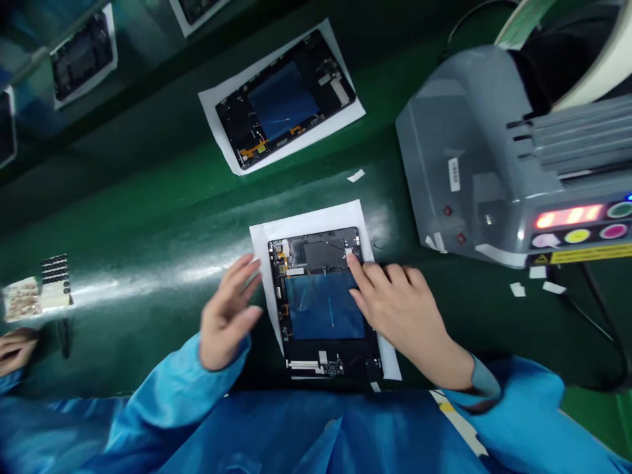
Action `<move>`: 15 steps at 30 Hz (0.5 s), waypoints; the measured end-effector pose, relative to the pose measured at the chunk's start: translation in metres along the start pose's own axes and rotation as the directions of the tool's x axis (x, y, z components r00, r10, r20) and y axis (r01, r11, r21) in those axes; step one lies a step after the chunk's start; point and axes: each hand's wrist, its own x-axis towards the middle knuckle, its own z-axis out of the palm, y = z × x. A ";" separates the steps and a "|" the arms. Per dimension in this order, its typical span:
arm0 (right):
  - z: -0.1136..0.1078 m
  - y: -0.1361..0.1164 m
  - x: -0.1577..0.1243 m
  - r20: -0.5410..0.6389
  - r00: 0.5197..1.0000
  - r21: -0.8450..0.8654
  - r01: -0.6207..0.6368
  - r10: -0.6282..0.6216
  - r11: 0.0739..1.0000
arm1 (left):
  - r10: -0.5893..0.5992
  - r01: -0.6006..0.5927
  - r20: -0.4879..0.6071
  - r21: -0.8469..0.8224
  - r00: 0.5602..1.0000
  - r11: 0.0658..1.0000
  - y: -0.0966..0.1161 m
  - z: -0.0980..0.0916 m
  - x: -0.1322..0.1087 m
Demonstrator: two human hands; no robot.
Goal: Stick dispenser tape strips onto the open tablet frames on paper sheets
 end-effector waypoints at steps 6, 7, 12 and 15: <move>0.010 0.002 -0.003 -0.063 0.998 0.056 0.029 -0.025 0.998 | -0.461 0.488 0.170 -0.409 0.871 0.772 0.018 -0.002 -0.013; 0.008 0.001 -0.002 -0.059 0.998 0.054 0.039 -0.036 0.998 | -0.446 0.483 0.187 -0.353 0.875 0.801 0.015 0.005 -0.007; -0.007 0.009 0.020 -0.179 0.981 0.119 0.103 -0.081 0.987 | -0.404 0.406 0.044 -0.156 0.914 0.901 -0.017 -0.012 0.028; 0.001 0.028 0.071 -0.266 0.964 0.175 0.051 -0.002 0.983 | -0.391 0.370 -0.161 -0.147 0.906 0.918 -0.023 -0.081 0.041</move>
